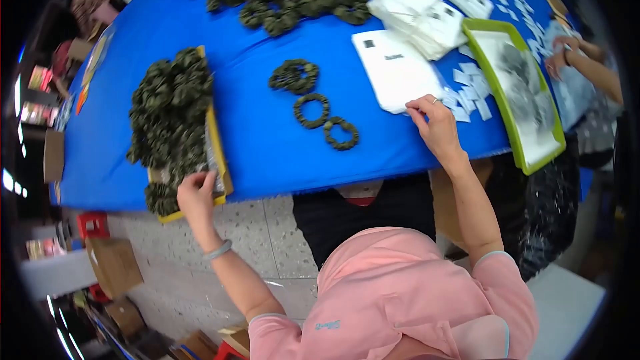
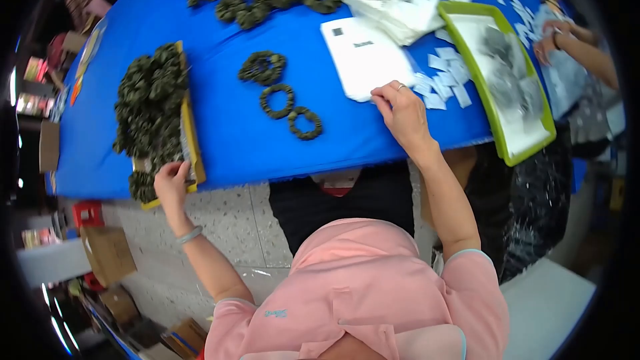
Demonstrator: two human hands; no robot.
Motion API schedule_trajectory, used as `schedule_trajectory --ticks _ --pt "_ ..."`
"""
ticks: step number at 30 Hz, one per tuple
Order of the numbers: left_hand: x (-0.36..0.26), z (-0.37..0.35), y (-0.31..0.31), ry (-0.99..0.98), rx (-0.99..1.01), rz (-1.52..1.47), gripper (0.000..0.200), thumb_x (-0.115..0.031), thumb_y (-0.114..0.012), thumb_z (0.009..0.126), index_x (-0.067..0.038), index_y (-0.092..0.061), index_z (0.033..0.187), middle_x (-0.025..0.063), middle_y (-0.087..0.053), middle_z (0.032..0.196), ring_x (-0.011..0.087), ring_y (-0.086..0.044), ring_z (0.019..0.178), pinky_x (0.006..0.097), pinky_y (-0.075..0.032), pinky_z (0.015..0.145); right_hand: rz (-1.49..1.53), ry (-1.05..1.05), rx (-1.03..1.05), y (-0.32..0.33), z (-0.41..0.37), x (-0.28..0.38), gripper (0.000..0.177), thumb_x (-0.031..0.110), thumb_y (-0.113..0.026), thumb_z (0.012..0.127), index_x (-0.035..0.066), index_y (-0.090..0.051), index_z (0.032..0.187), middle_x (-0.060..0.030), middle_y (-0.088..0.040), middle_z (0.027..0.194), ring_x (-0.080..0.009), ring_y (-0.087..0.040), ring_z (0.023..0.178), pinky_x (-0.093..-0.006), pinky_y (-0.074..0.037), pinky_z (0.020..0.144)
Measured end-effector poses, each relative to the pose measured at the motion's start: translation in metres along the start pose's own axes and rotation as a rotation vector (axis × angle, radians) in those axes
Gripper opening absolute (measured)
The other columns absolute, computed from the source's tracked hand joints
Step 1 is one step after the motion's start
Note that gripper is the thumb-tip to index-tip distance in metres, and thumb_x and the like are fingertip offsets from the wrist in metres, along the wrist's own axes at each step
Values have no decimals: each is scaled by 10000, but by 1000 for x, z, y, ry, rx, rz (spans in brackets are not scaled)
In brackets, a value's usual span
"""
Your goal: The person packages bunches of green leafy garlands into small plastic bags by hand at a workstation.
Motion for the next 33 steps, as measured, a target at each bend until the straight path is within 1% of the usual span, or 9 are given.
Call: schedule_trajectory --ticks 3,8,12,15,18,20,23,27,33 --pt "17 11 1 16 196 -253 330 -212 -791 820 83 -735 957 98 -694 739 155 -583 632 258 -488 579 -65 -156 -94 18 -12 -33 151 61 -700 884 16 -721 1027 -82 -685 1032 -234 -654 838 -293 -531 796" --pt "11 13 1 136 299 -188 267 -117 -793 802 64 -733 988 71 -673 835 137 -566 671 244 -483 592 -277 -32 -272 31 -13 -63 146 56 -694 877 13 -725 1013 -85 -704 961 -233 -663 824 -306 -548 809" --pt "-35 -25 -7 -244 -323 -235 228 -92 -773 826 13 -742 1026 72 -690 899 148 -595 727 261 -511 665 -496 74 -217 27 -3 -69 150 50 -692 867 13 -725 1008 -85 -726 1005 -227 -668 813 -299 -555 785" --pt "-60 -40 -30 -300 -287 -337 212 -59 -761 836 -44 -749 1048 72 -705 906 161 -618 784 277 -522 737 -437 97 -274 28 1 -54 170 40 -702 850 20 -725 1017 -82 -736 1011 -224 -672 803 -294 -557 758" --pt "-80 -48 -55 -468 -273 -339 232 -13 -780 785 -67 -754 1009 46 -707 901 171 -623 839 294 -524 762 -305 152 -318 30 -2 -30 213 15 -721 816 36 -727 1028 -75 -748 1005 -215 -682 791 -283 -556 709" --pt "-105 -67 -77 -584 -178 -347 253 -15 -796 751 -76 -752 993 31 -708 905 182 -622 866 308 -515 791 -205 203 -294 9 -7 6 234 1 -729 799 45 -728 1029 -71 -751 991 -209 -687 789 -277 -554 687" --pt "-116 -84 -116 -691 -91 -309 281 -28 -807 724 -89 -750 991 22 -707 913 202 -621 904 317 -495 825 -5 502 -216 -29 -10 59 239 -18 -734 776 46 -733 1006 -62 -750 1018 -195 -690 804 -288 -558 713" --pt "-116 -90 -119 -664 -134 -186 274 -72 -811 733 -91 -738 997 22 -702 959 208 -612 944 344 -471 870 -34 638 -181 -69 -5 75 214 14 -728 791 42 -727 1004 -62 -735 1077 -201 -671 861 -301 -555 763" --pt "-97 -59 -80 -672 -281 -307 229 -63 -782 765 -87 -729 986 30 -704 968 213 -620 909 341 -468 863 -158 670 -97 -82 -3 75 244 95 -736 808 40 -697 1043 -63 -686 1128 -221 -621 969 -298 -531 797"
Point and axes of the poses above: each hand's wrist, its own z-axis towards the middle knuckle, its own y-axis out of the back of the hand, x = y × z, the point moved 1 cm from there along z, towards the middle knuckle
